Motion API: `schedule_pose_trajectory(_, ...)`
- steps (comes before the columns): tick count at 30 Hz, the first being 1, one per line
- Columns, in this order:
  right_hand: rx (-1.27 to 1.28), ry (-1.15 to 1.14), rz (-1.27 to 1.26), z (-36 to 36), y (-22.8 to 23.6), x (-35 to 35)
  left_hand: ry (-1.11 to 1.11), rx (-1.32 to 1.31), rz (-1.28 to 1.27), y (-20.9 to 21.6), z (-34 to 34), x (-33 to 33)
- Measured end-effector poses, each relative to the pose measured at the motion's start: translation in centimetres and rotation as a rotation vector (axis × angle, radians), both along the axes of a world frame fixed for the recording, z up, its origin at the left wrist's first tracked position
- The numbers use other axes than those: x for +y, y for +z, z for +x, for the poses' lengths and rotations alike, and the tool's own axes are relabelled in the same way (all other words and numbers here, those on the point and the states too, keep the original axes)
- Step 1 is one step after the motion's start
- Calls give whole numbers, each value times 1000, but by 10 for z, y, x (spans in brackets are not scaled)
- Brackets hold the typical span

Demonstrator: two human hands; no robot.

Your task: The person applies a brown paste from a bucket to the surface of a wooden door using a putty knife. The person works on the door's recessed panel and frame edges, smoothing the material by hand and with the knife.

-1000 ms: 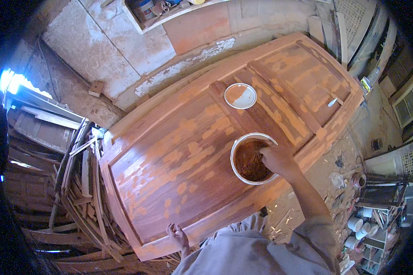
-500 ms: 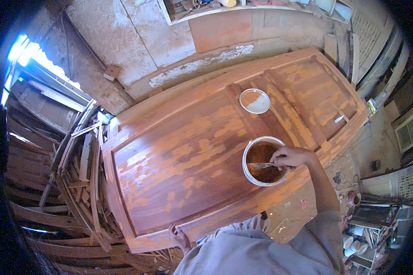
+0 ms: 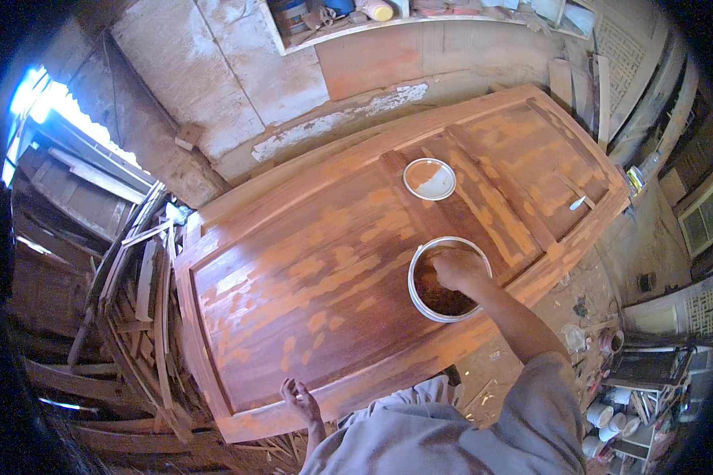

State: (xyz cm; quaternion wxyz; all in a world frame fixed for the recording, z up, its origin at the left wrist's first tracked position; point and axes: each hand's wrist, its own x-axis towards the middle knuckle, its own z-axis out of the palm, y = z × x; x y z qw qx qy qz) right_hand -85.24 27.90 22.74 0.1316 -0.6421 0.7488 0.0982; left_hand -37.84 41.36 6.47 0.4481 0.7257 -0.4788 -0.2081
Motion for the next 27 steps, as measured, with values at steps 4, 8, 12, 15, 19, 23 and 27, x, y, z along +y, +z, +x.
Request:
schedule_pose_trajectory(4, -284, 380, 179, -47, 38, -5, 25, -5, 30, -5, 6, 20)
schedule_pose_trajectory(8, -744, -117, 412, -60, 78, 13, 57, 11, 96, -21, 23, 43)
schedule_pose_trajectory(12, -1111, -505, 152, -84, 54, 62, 61, 67, 119, -17, 20, 44)
schedule_pose_trajectory(15, -1190, -532, 53, -79, 28, 93, 61, 48, 116, -15, 33, 35)
schedule_pose_trajectory(19, -1246, -599, -203, -32, 25, 119, 27, 34, 57, -6, 43, 17)
schedule_pose_trajectory(23, -1208, -637, -404, 14, 45, 130, 35, -34, 70, -3, 58, 7)
schedule_pose_trajectory(27, -1177, -601, -573, 35, 31, 130, -9, 5, 71, 0, 65, -8)
